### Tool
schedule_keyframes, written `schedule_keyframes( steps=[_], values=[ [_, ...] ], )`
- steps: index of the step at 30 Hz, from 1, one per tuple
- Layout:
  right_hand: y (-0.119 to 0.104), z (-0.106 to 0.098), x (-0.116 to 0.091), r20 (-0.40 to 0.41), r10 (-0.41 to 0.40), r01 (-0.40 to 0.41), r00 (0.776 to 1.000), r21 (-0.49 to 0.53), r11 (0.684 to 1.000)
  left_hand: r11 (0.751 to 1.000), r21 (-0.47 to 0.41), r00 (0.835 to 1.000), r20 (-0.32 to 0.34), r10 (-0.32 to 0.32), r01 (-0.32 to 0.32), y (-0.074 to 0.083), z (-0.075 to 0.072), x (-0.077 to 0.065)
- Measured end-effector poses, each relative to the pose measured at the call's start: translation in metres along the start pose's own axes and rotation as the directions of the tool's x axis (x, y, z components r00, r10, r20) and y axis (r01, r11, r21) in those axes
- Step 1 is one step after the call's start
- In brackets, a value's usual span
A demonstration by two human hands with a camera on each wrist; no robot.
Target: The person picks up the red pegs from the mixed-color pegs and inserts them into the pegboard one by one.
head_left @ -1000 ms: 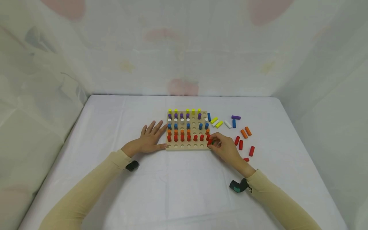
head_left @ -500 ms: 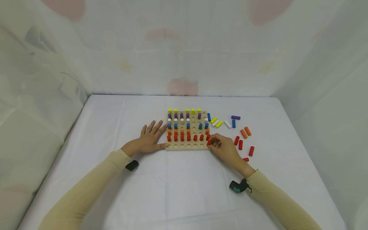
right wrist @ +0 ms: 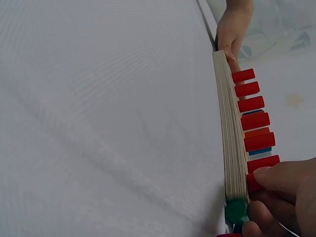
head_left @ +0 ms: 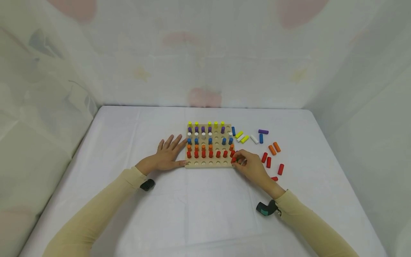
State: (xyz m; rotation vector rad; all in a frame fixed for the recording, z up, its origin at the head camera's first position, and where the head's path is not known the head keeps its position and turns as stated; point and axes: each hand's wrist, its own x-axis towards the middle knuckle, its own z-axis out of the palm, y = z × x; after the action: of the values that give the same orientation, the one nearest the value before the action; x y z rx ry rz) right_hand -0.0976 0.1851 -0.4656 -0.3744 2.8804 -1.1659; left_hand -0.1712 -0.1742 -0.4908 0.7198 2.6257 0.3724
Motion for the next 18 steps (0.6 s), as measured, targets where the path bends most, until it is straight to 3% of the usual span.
schedule_keyframes(
  steps=[18],
  values=[
    [0.0007,0.0012,-0.0008,-0.007,0.004,-0.004,1.000,-0.008,1.000,1.000,0.003,1.000,-0.021,0.010,-0.010,0.0037,-0.0021,-0.0024]
  ],
)
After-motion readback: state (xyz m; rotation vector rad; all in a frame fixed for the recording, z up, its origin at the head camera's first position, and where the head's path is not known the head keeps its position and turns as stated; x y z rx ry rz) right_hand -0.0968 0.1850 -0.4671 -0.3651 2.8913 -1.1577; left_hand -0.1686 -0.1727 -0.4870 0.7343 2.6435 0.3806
